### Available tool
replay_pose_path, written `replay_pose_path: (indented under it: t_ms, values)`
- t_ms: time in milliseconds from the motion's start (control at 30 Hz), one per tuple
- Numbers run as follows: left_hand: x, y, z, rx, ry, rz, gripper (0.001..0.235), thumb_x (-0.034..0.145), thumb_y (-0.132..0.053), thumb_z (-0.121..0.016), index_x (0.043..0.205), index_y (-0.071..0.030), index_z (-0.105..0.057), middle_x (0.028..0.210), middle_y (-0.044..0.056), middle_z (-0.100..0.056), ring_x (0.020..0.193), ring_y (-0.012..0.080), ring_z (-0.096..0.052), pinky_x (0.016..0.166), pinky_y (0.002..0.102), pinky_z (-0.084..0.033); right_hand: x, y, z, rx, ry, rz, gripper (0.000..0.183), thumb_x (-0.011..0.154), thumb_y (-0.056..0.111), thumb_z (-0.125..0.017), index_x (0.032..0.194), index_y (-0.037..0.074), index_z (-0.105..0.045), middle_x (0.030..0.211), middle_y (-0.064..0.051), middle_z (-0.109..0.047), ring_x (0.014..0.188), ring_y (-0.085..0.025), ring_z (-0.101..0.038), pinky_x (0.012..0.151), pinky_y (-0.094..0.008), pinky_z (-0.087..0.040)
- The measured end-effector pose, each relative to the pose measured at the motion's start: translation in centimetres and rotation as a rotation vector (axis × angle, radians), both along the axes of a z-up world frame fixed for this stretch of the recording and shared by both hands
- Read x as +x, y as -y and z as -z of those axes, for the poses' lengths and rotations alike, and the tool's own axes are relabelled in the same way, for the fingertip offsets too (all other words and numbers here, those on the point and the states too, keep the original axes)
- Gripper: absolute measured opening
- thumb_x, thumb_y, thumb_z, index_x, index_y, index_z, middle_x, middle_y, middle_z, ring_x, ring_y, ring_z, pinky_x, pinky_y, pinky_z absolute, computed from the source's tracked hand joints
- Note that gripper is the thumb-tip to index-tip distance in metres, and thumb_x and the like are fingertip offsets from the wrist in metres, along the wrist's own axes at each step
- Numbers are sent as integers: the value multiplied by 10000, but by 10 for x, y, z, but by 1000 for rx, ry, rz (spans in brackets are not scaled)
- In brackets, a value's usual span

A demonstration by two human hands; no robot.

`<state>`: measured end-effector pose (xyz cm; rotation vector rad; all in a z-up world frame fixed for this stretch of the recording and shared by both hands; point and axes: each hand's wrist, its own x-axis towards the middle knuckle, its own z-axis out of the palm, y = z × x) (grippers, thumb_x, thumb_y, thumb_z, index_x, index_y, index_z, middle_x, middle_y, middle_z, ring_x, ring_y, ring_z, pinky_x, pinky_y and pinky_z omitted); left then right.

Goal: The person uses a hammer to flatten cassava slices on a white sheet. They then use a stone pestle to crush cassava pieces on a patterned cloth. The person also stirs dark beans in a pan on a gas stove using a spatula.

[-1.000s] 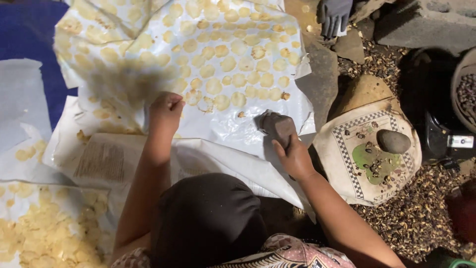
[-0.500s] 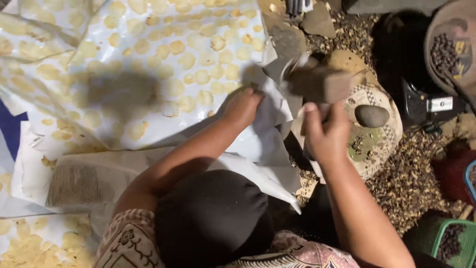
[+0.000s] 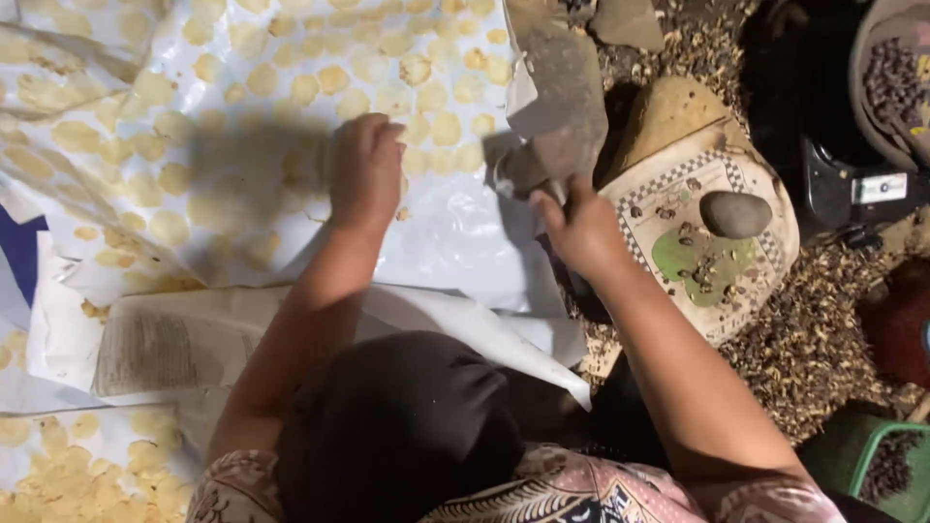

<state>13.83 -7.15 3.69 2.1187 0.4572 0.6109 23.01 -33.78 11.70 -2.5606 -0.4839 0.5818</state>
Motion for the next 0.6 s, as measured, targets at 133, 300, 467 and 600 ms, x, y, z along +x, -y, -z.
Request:
replay_pose_path:
  t_ms: [133, 300, 467, 600]
  values:
    - [-7, -23, 18, 587, 15, 21, 124, 987, -127, -711, 1107, -97, -703, 1021, 68, -633, 1002, 288, -628, 865, 411, -503, -13, -18, -27, 51, 157, 55, 468, 1007, 442, -660, 1042, -8, -537, 843, -372, -655, 882, -583, -658, 726, -673, -497]
    - [-2, -6, 9, 686, 29, 14, 95, 1004, -135, -683, 1097, -133, -663, 940, 48, -576, 903, 265, -610, 820, 397, -509, -10, -4, 41, -1, 175, 29, 497, 1022, 445, -626, 1006, -44, -535, 779, -362, -669, 771, -544, -703, 618, -615, -545]
    - [15, 64, 34, 445, -35, 239, 246, 1038, -179, -542, 1275, -216, -596, 1091, 17, -605, 1032, 246, -626, 877, 380, -538, 9, -3, -14, 49, 139, -3, 463, 988, 432, -677, 1040, -16, -574, 868, -374, -659, 904, -608, -643, 772, -685, -484]
    - [24, 72, 51, 425, -22, 284, 317, 980, -83, -551, 1290, -147, -526, 1055, 92, -586, 1036, 313, -621, 906, 417, -537, -18, -2, -57, 333, 410, -2, 369, 1016, 281, -741, 920, -16, -543, 712, -318, -595, 776, -569, -647, 624, -580, -475]
